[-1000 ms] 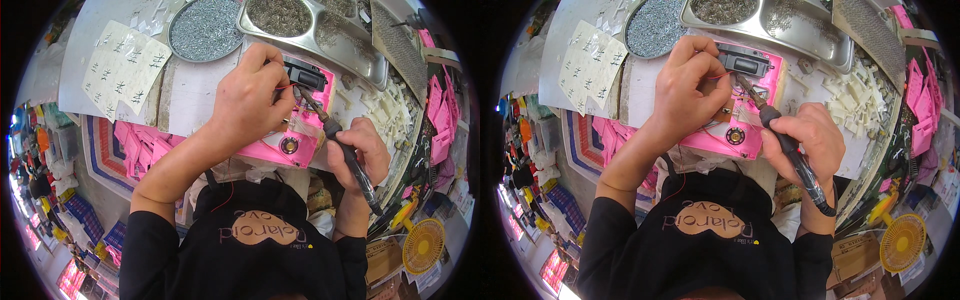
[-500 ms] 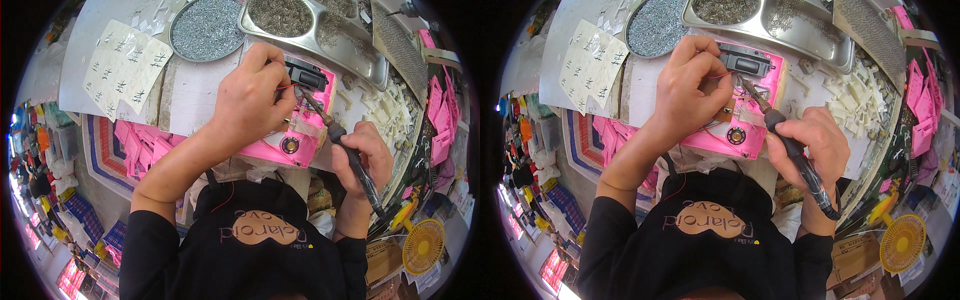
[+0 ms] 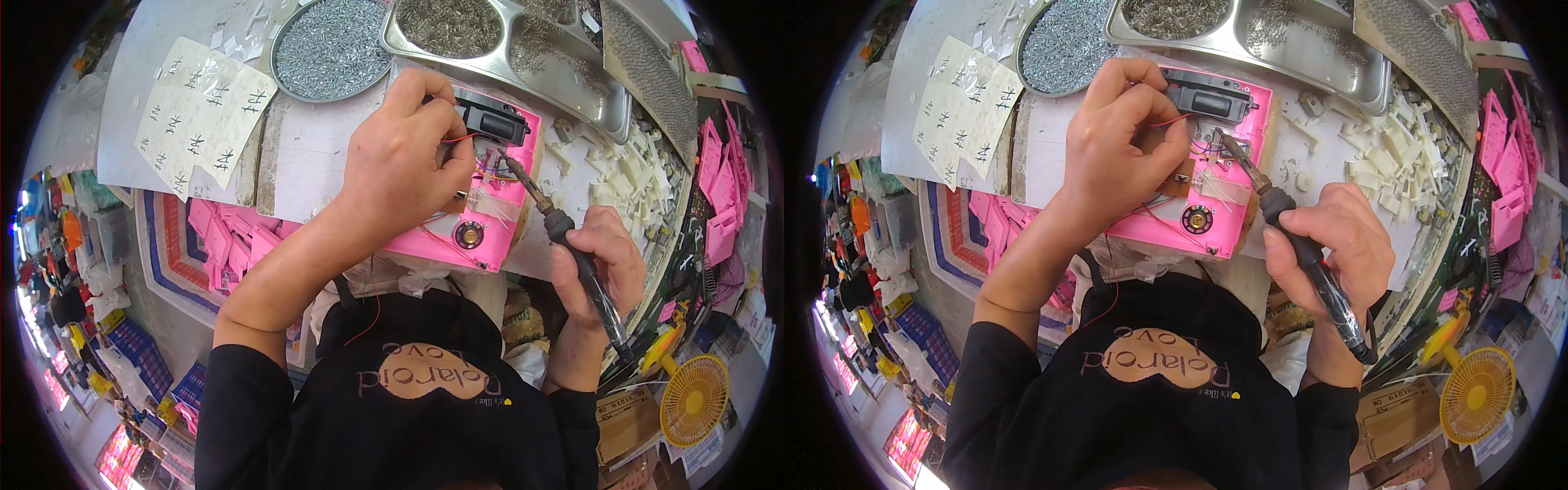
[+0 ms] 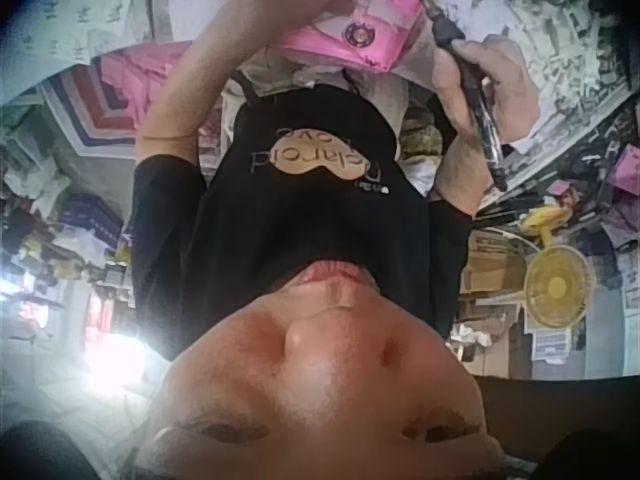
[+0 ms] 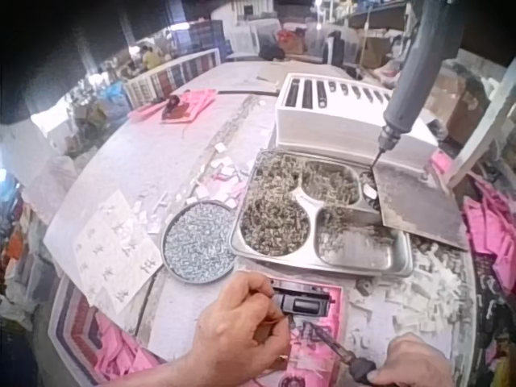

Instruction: Assemble a pink electronic device by soldering internal components and screwing the casing together.

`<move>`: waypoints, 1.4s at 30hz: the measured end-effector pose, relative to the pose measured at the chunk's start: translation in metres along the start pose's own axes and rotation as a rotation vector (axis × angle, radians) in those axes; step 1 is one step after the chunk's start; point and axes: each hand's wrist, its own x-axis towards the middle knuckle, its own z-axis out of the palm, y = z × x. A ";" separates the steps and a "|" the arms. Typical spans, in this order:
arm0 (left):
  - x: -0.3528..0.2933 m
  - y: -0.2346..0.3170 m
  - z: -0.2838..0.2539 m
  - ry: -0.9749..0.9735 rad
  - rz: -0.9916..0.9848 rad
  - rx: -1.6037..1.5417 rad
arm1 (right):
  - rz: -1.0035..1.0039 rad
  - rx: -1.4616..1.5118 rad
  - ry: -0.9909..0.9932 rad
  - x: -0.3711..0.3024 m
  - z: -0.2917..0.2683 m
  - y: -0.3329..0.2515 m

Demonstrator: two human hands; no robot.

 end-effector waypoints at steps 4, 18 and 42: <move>0.000 0.001 0.000 0.000 -0.003 0.003 | -0.006 -0.009 -0.001 0.002 0.000 0.000; 0.001 -0.002 0.000 0.036 0.052 -0.035 | 0.010 -0.021 0.014 0.000 -0.004 -0.001; 0.010 0.027 -0.008 -0.227 0.244 0.171 | 0.093 0.007 0.160 -0.035 -0.030 0.005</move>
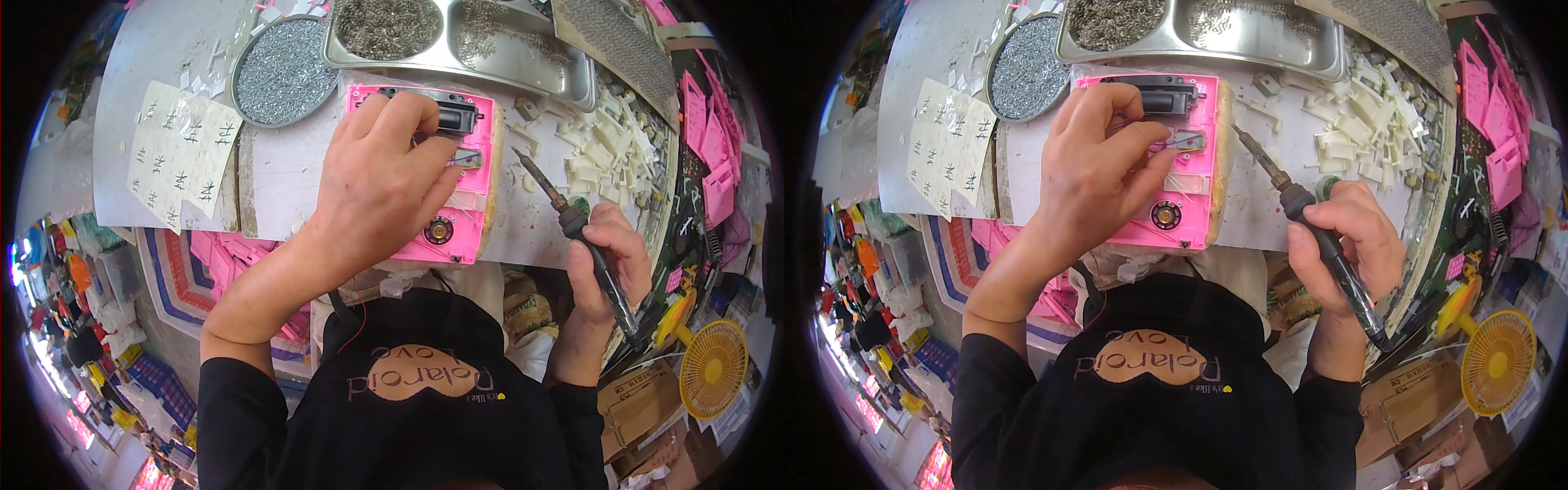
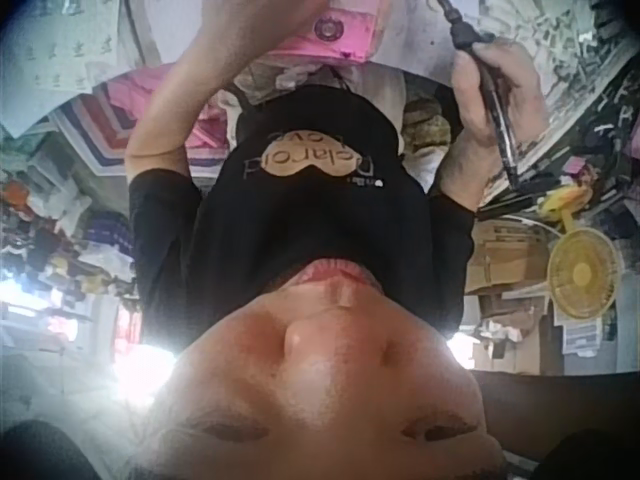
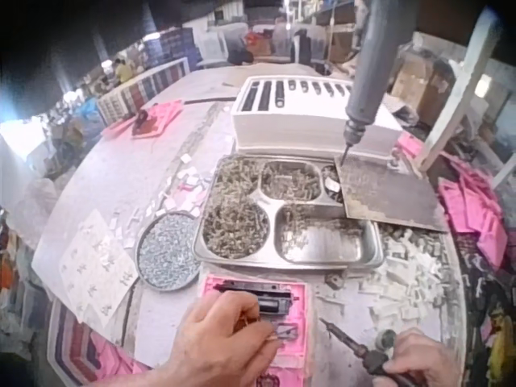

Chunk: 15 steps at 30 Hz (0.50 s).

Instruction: Assemble a pink electronic device by soldering internal components and screwing the casing together.

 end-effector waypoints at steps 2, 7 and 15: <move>0.003 0.001 0.001 -0.039 0.022 0.070 | 0.011 -0.004 0.010 -0.003 -0.002 0.002; 0.008 -0.001 0.005 -0.069 0.076 0.141 | -0.004 0.009 0.031 -0.005 -0.002 0.005; 0.005 -0.003 0.001 -0.003 0.083 0.097 | 0.034 0.022 0.035 -0.009 -0.006 0.004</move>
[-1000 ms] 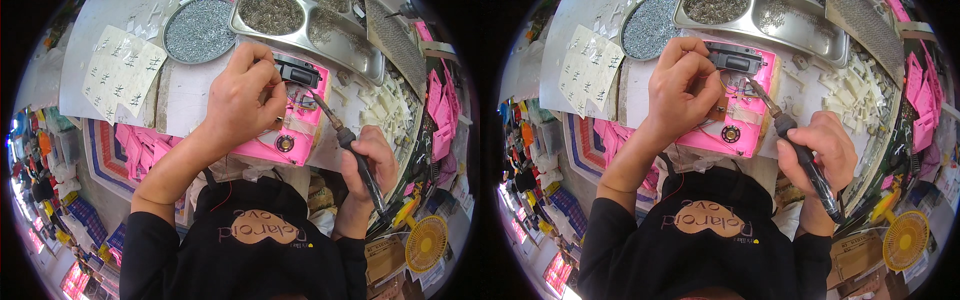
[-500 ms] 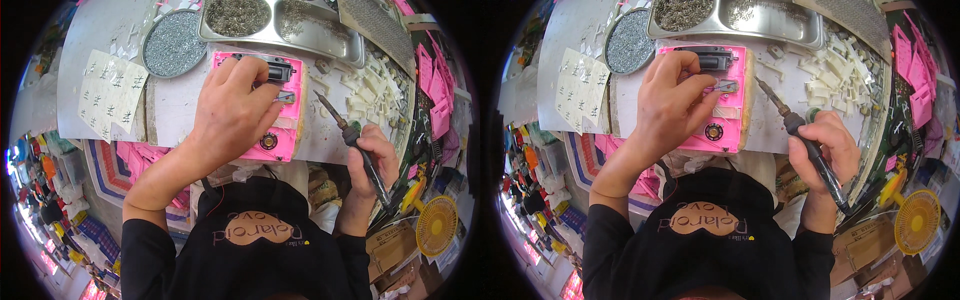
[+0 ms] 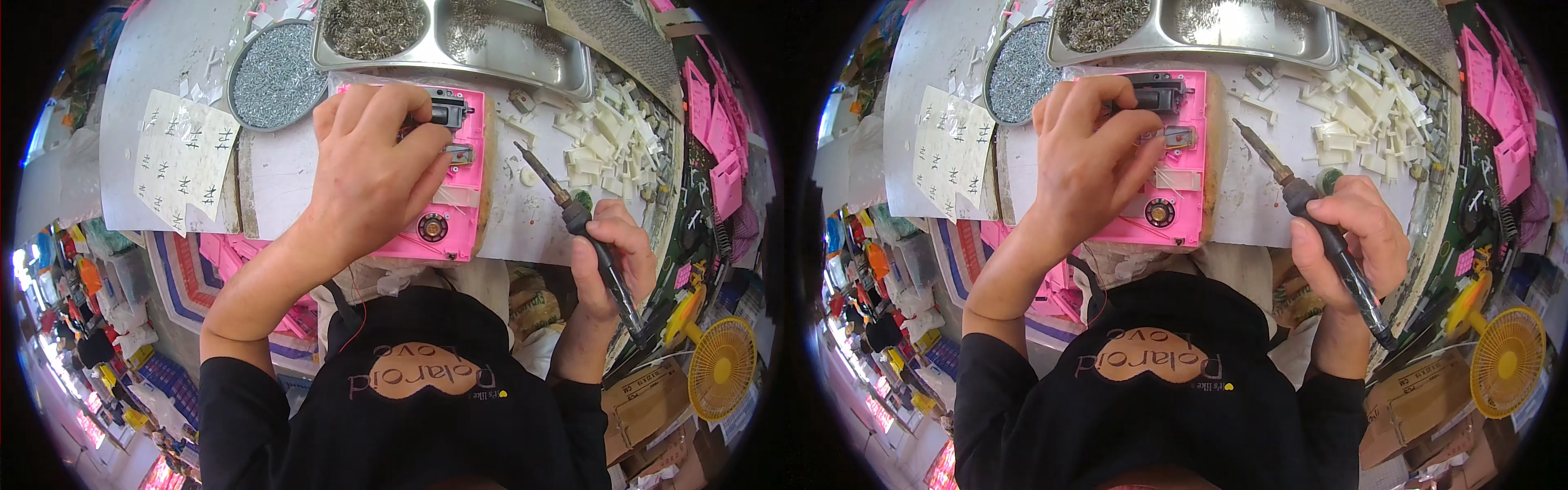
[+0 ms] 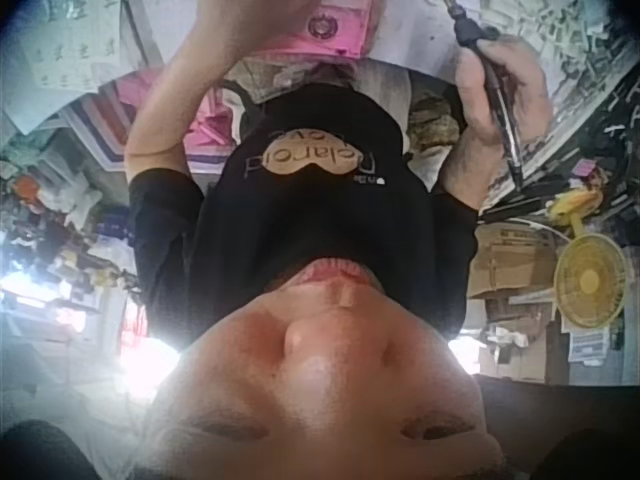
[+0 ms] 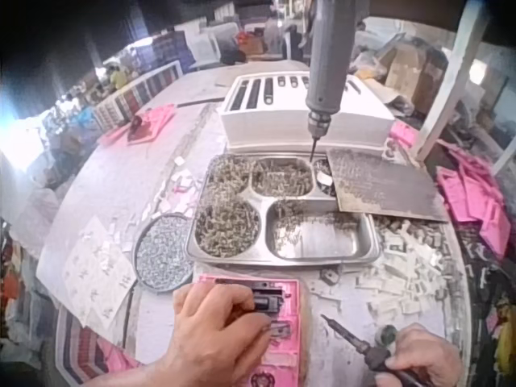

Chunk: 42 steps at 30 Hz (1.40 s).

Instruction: Assemble a pink electronic device by soldering internal components and screwing the casing together.

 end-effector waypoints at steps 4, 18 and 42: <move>-0.010 -0.003 -0.002 -0.021 0.160 -0.132 | -0.001 0.014 -0.004 -0.004 -0.003 -0.002; -0.022 0.000 -0.002 -0.210 -0.318 -0.609 | 0.146 0.085 0.080 -0.004 0.037 -0.016; -0.022 -0.007 -0.008 -0.243 -0.143 -0.535 | 0.013 0.045 0.096 0.004 0.042 -0.010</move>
